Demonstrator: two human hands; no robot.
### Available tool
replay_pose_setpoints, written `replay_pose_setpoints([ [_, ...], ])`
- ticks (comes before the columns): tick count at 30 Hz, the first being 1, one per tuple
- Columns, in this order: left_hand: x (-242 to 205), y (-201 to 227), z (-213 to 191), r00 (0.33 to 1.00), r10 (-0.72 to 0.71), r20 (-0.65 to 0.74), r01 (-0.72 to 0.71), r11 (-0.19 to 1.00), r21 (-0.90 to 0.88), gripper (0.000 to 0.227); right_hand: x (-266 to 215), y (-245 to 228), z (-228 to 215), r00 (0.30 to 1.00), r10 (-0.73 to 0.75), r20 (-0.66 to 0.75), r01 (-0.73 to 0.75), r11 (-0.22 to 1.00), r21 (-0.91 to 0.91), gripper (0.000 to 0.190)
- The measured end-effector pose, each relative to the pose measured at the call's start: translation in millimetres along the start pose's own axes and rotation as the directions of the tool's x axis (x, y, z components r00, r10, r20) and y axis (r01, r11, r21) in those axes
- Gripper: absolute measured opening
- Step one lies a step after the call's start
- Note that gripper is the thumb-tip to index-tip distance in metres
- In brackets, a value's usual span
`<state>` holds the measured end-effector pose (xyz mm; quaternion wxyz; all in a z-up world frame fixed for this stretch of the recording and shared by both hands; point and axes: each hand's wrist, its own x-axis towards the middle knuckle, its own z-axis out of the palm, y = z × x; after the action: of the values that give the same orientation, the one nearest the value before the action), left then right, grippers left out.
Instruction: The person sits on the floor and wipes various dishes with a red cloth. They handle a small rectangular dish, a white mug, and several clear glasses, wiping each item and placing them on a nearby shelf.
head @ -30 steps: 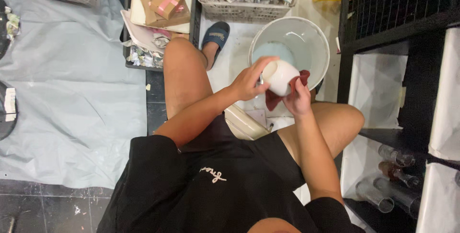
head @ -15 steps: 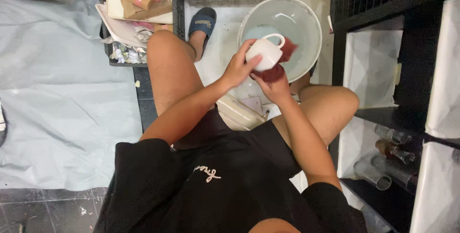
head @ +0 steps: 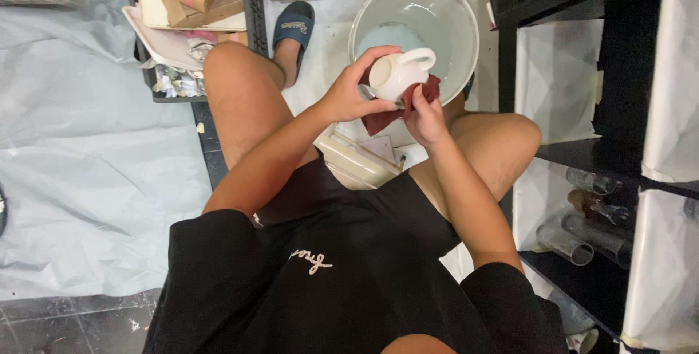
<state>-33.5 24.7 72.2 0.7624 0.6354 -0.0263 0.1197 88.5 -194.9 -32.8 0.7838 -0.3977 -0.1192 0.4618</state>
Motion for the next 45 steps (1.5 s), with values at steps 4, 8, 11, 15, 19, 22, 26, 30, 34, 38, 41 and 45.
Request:
replay_pose_setpoints([
  [4, 1.4, 5.3, -3.7, 0.993, 0.051, 0.108, -0.060, 0.996, 0.073, 0.087, -0.6, -13.2, 5.3, 0.995, 0.098, -0.013, -0.096, 0.990, 0.103, 0.050],
  [8, 0.6, 6.0, -4.3, 0.988, 0.039, 0.149, -0.045, 0.998, 0.042, 0.086, -1.2, -13.4, 7.4, 0.994, 0.076, 0.080, -0.079, 0.997, 0.027, 0.057],
  [11, -0.3, 4.4, -2.4, 0.995, 0.020, 0.100, -0.022, 1.000, 0.018, 0.085, 0.3, -8.5, 2.2, 0.997, 0.071, 0.020, -0.069, 0.996, -0.053, 0.065],
  [15, -0.5, -2.2, -2.7, 0.998, 0.036, 0.059, -0.037, 0.999, 0.014, 0.085, 4.3, -16.4, 7.0, 0.983, -0.045, 0.179, 0.120, 0.891, -0.438, 0.051],
  [19, -0.9, -19.7, 0.0, 0.999, -0.030, -0.029, 0.025, 0.987, -0.159, 0.078, 5.0, -40.9, 44.0, 0.924, -0.039, 0.380, 0.331, 0.577, -0.747, 0.047],
  [22, -1.3, -36.0, 0.3, 0.992, -0.098, -0.078, 0.073, 0.959, -0.274, 0.071, 10.7, -56.4, 79.3, 0.827, -0.150, 0.542, 0.557, 0.086, -0.826, 0.058],
  [26, -2.2, -49.3, -1.9, 0.976, -0.184, -0.113, 0.169, 0.977, -0.131, 0.059, 12.5, -65.5, 97.0, 0.926, -0.152, 0.347, 0.378, 0.342, -0.860, 0.044],
  [30, -9.3, -47.0, 3.4, 0.962, -0.266, -0.058, 0.264, 0.964, -0.039, 0.065, 8.0, -67.9, 68.4, 0.978, 0.034, 0.206, 0.160, 0.517, -0.841, 0.063],
  [34, -7.0, -33.7, 5.5, 0.989, -0.148, -0.007, 0.148, 0.986, 0.083, 0.069, 5.2, -60.0, 35.3, 0.944, 0.320, 0.080, -0.239, 0.832, -0.501, 0.076],
  [38, -4.0, -19.7, 3.8, 0.999, -0.048, 0.014, 0.046, 0.991, 0.123, 0.077, 7.5, -48.0, 25.5, 0.957, 0.216, 0.196, -0.186, 0.970, -0.159, 0.083],
  [41, -2.7, -17.6, 5.1, 0.992, -0.120, -0.036, 0.123, 0.990, 0.063, 0.077, 5.8, -42.3, 22.3, 0.954, 0.214, 0.208, -0.212, 0.977, -0.035, 0.078],
  [45, -2.9, -29.5, 5.6, 0.991, -0.088, -0.100, 0.098, 0.990, 0.103, 0.084, 11.4, -32.3, 10.7, 0.966, 0.231, 0.113, -0.229, 0.973, -0.028, 0.071],
])
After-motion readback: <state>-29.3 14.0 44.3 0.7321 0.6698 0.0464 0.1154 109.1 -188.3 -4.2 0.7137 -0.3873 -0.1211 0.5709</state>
